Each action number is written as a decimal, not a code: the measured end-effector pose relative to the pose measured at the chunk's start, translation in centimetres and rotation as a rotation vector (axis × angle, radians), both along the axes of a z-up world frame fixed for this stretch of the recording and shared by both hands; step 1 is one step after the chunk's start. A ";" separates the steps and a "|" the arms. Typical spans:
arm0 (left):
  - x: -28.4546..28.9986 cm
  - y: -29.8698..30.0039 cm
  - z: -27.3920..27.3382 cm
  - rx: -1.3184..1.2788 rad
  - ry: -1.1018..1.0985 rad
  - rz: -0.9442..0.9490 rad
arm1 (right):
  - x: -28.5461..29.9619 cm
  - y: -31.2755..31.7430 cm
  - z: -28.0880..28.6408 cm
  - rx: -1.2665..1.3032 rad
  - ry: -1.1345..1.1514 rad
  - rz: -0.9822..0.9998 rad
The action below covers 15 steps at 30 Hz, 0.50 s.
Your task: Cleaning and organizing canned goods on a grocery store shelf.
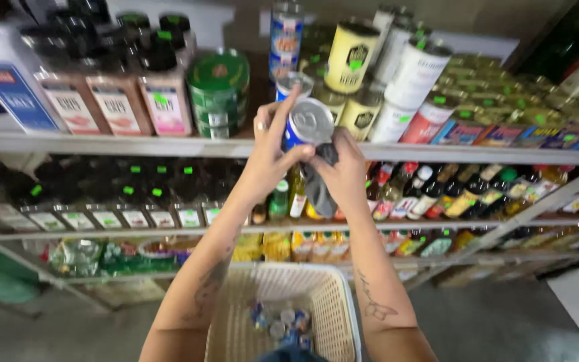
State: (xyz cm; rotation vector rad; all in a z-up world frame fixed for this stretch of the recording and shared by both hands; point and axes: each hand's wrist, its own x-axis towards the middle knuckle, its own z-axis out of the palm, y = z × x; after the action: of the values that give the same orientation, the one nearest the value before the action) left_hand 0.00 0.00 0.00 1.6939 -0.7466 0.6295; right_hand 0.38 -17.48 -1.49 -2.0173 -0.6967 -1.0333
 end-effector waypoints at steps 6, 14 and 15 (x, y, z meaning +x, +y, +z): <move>5.0 0.1 3.7 -0.224 0.093 0.129 | 6.1 1.2 3.0 0.124 0.031 -0.062; 10.5 -0.1 2.8 -0.445 0.154 0.079 | 9.0 2.0 3.8 0.347 0.285 -0.051; 10.5 -0.3 2.4 -0.465 0.197 0.068 | 9.0 2.0 3.6 0.372 0.292 -0.036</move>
State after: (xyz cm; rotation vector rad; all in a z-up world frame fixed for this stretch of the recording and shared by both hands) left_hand 10.50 -0.29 2.39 1.3298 -0.3666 0.6169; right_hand 9.33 -15.48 2.07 -1.8051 -0.2896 -0.7964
